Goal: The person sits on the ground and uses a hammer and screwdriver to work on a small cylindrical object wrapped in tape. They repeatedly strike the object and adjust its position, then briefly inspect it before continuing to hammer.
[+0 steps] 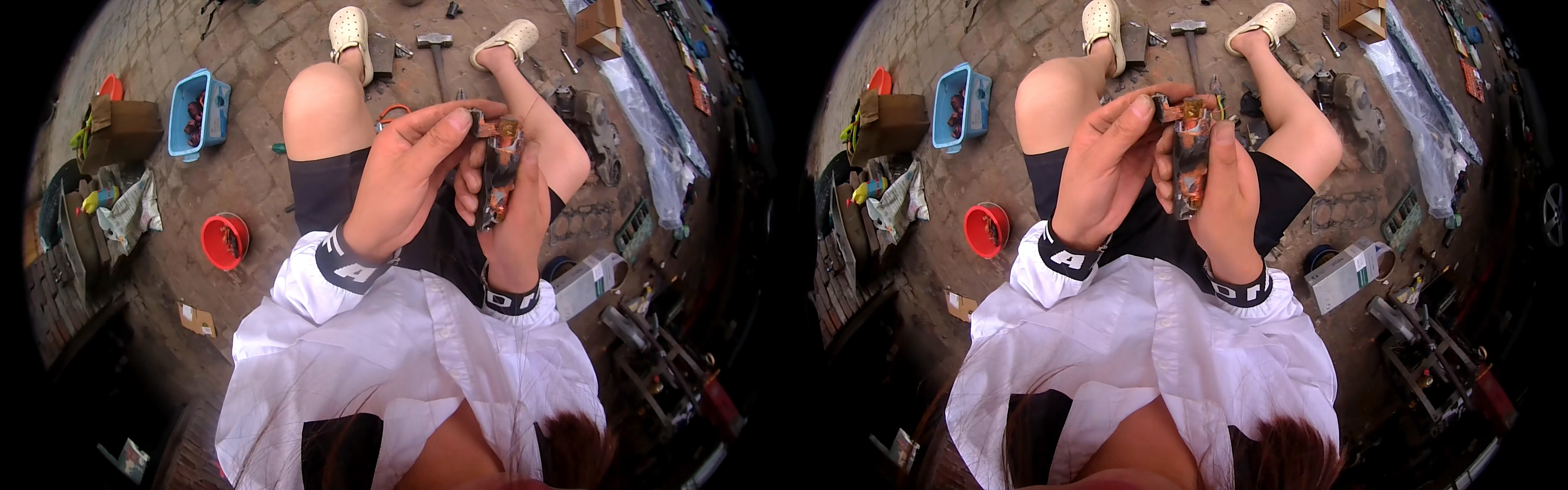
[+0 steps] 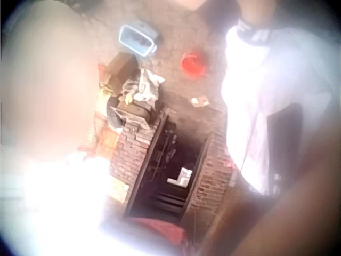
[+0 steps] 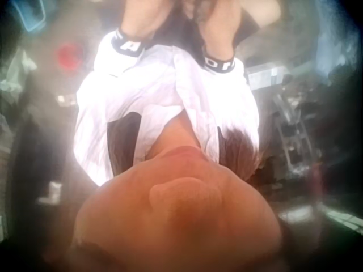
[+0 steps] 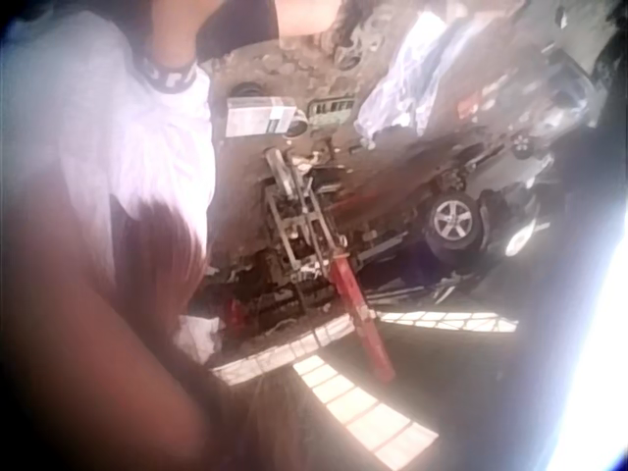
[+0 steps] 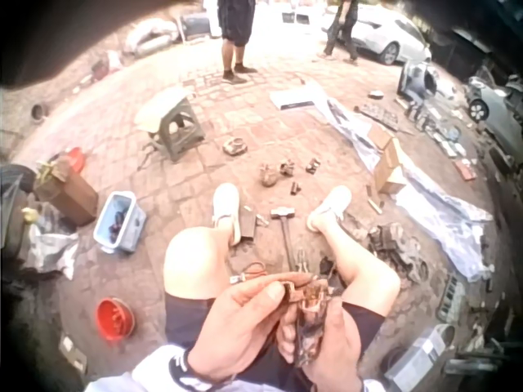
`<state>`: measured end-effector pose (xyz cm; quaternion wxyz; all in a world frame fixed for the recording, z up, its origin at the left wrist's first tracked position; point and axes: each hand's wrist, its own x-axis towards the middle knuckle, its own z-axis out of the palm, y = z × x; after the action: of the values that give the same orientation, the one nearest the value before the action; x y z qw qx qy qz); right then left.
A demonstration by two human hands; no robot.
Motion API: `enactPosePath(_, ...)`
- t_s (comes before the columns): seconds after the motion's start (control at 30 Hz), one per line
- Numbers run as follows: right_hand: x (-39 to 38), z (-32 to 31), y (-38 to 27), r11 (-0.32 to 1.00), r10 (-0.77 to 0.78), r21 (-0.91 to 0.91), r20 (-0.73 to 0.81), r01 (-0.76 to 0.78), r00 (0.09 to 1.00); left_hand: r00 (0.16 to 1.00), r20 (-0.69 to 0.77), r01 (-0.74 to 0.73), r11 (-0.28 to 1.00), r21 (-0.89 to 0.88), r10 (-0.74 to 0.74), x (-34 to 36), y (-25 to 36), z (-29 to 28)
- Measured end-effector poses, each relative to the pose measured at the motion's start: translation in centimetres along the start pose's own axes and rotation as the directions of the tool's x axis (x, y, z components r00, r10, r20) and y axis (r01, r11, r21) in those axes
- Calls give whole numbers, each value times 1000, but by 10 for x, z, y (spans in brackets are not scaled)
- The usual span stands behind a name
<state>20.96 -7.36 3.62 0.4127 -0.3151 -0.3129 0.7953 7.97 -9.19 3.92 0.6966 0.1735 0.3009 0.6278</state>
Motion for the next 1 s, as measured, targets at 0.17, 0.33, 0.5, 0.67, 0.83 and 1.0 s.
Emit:
enactPosePath(0.17, 10, -8, 3, 999, 6, 50, -30, -4, 1000, 978, -153, -122, 984, 127, 141, 13, 3, -1)
enactPosePath(0.33, 30, -27, -5, 999, 3, 50, -118, 3, 993, 947, -54, -266, 871, 412, 315, 44, 71, -46)
enactPosePath(0.5, 70, -43, 3, 1000, -19, -14, -195, 17, 981, 924, -133, -139, 640, 756, 358, 121, 128, -109)
enactPosePath(0.67, 120, -56, 24, 1000, 24, 11, -272, -22, 962, 994, -86, 70, 212, 975, 66, 236, 110, -250)
enactPosePath(0.83, 171, -79, 44, 991, 134, 25, -346, -134, 929, 976, -8, -56, -287, 956, -219, 311, 44, -328)
enactPosePath(1.0, 201, -92, 69, 970, 225, 19, -440, -241, 869, 938, -12, -188, -534, 824, -348, 341, -15, -366)
